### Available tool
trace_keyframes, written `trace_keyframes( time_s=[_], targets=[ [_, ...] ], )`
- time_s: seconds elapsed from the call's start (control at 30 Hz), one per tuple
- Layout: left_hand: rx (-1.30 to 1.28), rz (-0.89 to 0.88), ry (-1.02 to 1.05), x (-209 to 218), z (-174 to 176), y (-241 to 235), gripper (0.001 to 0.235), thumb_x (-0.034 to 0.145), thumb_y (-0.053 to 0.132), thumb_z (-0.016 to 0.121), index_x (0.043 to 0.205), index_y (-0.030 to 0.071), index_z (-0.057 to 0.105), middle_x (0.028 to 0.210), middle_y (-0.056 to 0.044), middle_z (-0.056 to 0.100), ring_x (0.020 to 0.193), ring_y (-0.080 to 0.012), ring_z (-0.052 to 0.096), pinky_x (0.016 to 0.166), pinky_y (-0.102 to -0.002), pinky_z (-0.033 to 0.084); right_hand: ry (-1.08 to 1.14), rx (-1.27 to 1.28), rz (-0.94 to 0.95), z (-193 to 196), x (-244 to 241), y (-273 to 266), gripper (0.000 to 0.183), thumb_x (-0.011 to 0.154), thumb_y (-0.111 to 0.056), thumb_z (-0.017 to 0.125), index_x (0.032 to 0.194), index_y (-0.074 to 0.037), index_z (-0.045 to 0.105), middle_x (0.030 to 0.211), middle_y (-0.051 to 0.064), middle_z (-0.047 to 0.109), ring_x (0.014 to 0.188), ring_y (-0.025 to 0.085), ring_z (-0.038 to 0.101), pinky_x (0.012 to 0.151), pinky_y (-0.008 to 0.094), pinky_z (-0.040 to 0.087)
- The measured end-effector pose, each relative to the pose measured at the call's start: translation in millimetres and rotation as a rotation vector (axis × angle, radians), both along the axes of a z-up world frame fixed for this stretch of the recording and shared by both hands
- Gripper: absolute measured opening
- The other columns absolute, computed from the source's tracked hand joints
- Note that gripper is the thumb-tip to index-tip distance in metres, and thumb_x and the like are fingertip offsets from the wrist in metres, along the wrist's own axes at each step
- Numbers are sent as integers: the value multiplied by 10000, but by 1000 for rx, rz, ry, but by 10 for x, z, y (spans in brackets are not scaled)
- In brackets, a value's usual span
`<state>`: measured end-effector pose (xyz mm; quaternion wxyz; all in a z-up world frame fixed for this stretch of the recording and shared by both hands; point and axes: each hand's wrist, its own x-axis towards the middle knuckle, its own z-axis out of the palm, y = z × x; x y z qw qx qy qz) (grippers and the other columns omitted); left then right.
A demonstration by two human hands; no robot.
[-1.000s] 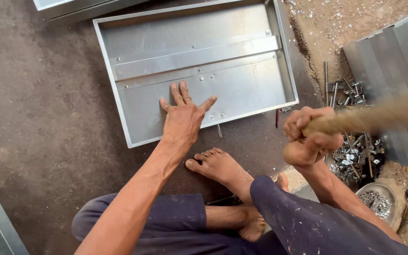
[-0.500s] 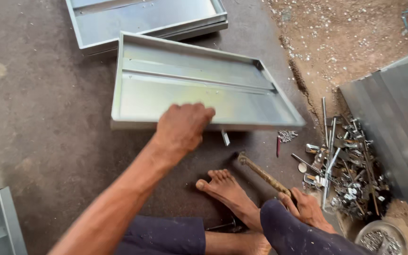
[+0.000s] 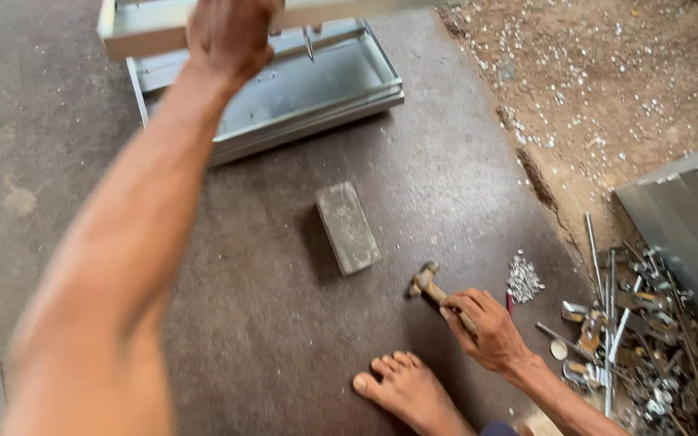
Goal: The person assembles metal boxes by attaching latches and hinges to pre-cut sheet metal panels, using a hammer and small components like bolts and rivets on a floor workspace.
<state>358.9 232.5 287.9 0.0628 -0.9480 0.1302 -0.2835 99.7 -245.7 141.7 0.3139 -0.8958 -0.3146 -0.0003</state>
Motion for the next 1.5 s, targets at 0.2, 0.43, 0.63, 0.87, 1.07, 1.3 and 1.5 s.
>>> trace_keyframes(
  time_s=[0.2,0.43,0.63,0.87,1.07,1.3,1.5],
  targets=[
    [-100,-47,178,-209,-1043,429,281,845,262,854,1003,80,711,953,-133,697,874,-245,666,778,-404,574,178,-260,456,-324,-990,787,269,1015,-267,546,1262,-255,651,1187,173,680,1152,390,636,1005,522,468],
    [-382,192,444,-386,-1345,441,628,763,516,921,1141,58,715,968,-180,679,869,-318,630,812,-518,524,220,-460,422,-278,-971,965,243,1016,-275,478,1232,-292,587,1310,142,639,1165,362,600,988,477,442],
    [-548,33,306,-620,-1361,489,384,887,373,918,1025,50,762,1011,-123,679,955,-305,652,808,-447,536,294,-493,414,-261,-1005,872,275,1009,-259,476,1255,-302,591,1335,120,630,1183,359,598,1005,457,444],
    [-553,13,124,-1115,-943,-315,294,1001,280,796,1217,96,718,1114,-89,669,1055,-258,598,939,-468,467,559,-469,226,-579,-1007,946,524,1076,-591,521,1298,-116,527,1371,147,585,1337,423,497,1112,530,364],
    [-843,528,475,-1620,-1142,-1424,1009,853,640,800,1493,-5,361,1451,-330,388,1357,-548,352,1056,-708,313,374,-513,375,-390,-1018,886,290,1034,-431,453,1229,-263,587,1365,131,597,1241,386,547,1063,495,392],
    [-952,317,170,-1959,-1289,-1891,583,876,301,827,1341,52,578,1313,-161,633,1238,-319,592,1073,-499,478,163,-521,450,-376,-1023,893,308,1010,-269,454,1303,-317,534,1408,103,587,1255,346,572,1032,464,432],
    [-1137,19,185,-1986,-1035,-1963,162,941,155,761,1038,25,756,965,-87,752,797,-189,725,743,-330,582,310,-527,388,-332,-1028,881,290,1019,-379,454,1282,-314,560,1406,116,575,1271,377,538,1067,493,388]
  ],
)
